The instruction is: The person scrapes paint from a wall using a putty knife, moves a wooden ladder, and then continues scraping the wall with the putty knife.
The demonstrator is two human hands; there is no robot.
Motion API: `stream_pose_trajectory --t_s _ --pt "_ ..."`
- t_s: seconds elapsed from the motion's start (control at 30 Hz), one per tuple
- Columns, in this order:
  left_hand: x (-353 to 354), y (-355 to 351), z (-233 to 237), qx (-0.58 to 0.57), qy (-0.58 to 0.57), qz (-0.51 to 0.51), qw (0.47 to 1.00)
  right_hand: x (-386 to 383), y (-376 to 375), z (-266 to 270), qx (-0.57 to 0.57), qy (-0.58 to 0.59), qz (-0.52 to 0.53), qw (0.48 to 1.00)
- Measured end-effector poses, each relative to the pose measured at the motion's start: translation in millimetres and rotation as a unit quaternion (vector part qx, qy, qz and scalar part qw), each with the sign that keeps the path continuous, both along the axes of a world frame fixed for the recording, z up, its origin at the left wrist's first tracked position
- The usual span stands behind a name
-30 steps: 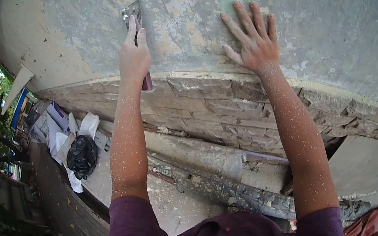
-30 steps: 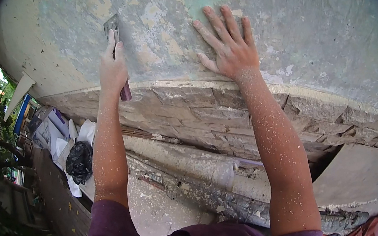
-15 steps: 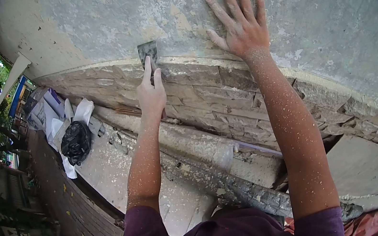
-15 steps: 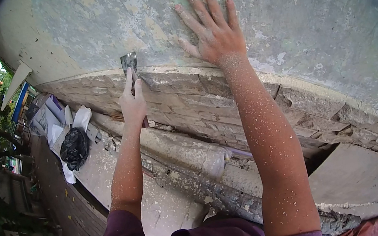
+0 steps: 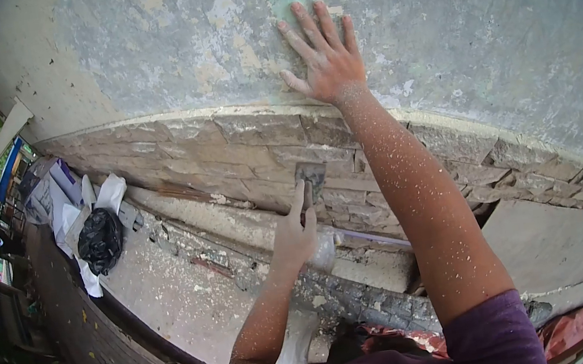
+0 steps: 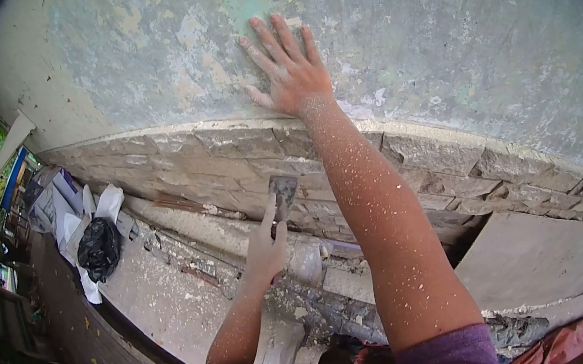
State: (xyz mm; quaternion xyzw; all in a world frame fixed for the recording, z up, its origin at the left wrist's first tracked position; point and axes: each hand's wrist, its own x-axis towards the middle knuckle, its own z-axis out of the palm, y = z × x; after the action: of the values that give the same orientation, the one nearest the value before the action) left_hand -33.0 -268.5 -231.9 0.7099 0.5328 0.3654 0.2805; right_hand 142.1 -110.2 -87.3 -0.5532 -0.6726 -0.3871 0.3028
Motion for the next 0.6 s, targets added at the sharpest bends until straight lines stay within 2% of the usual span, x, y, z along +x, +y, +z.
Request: stream_pose_trajectory --t_s 0.07,0.13,0.17,0.2,0.27,0.33,0.37,0.4,0.43,0.47,0.5,0.53,0.6 --pt "9 -40 -8 -0.088 -0.078 0.012 0.993 -4 -14 5 -0.024 0.000 0.001 1.000" --pt "14 -68 -20 -0.076 -0.096 0.031 0.992 -5 -30 8 -0.042 0.015 0.006 0.999" --pt "15 -76 -29 -0.060 -0.110 0.027 0.992 -6 -46 2 -0.018 0.061 0.083 0.995" --pt "17 -83 -40 -0.045 -0.127 0.025 0.991 -4 -67 -8 -0.024 0.056 0.084 0.995" --pt "17 -96 -54 -0.061 -0.099 0.031 0.993 4 -126 -39 -0.049 0.271 0.221 0.936" --pt "24 -105 -57 -0.095 -0.181 0.029 0.978 11 -190 -87 -0.054 0.332 0.291 0.896" --pt "29 -110 -57 -0.095 -0.222 0.019 0.970 8 -225 -120 -0.107 0.412 0.251 0.869" --pt "37 -114 -64 -0.090 -0.232 0.028 0.968 11 -252 -154 -0.186 0.470 0.259 0.823" --pt "49 -116 -77 -0.075 -0.277 0.033 0.957 10 -285 -165 -0.340 0.558 0.229 0.721" --pt "60 -121 -85 -0.060 -0.319 0.035 0.945 12 -306 -205 -0.345 0.625 0.268 0.647" --pt "67 -132 -69 -0.120 -0.381 0.009 0.917 9 -327 -211 -0.365 0.687 0.285 0.561" --pt "76 -139 -74 -0.114 -0.384 0.005 0.916 8 -345 -216 -0.381 0.742 0.296 0.466" --pt "92 -154 -83 -0.030 -0.295 0.031 0.955 17 -360 -232 -0.391 0.714 0.298 0.498"
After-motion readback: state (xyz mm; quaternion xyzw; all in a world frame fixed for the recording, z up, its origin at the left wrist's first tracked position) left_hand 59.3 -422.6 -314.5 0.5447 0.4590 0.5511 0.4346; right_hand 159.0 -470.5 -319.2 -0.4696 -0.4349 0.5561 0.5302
